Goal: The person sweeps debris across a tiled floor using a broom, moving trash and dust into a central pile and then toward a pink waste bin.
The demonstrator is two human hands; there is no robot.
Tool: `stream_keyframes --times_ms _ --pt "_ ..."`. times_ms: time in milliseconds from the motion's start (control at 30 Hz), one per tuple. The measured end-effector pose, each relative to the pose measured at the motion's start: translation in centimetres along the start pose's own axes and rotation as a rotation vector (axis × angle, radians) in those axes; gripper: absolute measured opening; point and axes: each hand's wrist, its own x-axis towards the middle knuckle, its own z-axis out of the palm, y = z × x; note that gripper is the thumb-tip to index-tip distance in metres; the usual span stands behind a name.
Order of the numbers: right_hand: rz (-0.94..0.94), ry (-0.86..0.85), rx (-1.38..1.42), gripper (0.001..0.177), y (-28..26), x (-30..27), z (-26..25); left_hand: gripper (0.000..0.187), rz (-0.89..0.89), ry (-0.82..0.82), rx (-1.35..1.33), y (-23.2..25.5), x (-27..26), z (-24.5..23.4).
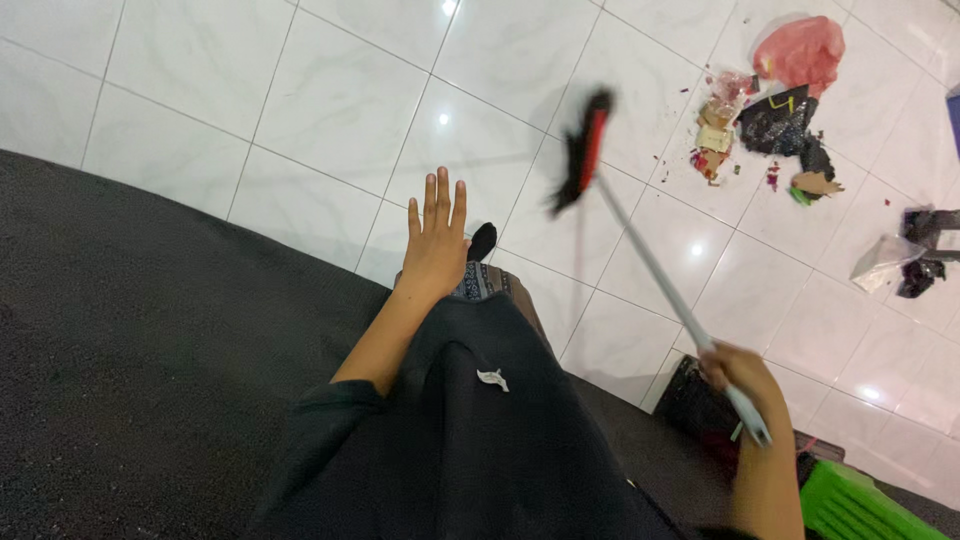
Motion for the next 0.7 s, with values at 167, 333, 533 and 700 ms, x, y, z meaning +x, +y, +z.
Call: stream_keyframes --times_ms 167,333,533,700 --pt "-0.253 0.356 -0.399 0.024 -6.7 5.0 9.5 0.095 -0.01 -0.031 0.042 -0.4 -1.8 -1.5" --pt "-0.414 0.125 0.193 0.02 -6.3 1.7 13.2 0.096 -0.061 0.017 0.068 -3.1 -4.9 -2.9" --pt "-0.3 -0.333 0.385 0.021 -7.4 4.2 17.3 0.096 -0.149 0.0 0.087 -4.7 -3.6 -3.2" --pt "-0.305 -0.697 0.151 0.031 -12.7 5.7 26.4 0.096 -0.173 0.061 0.041 -4.5 -3.3 -3.5"
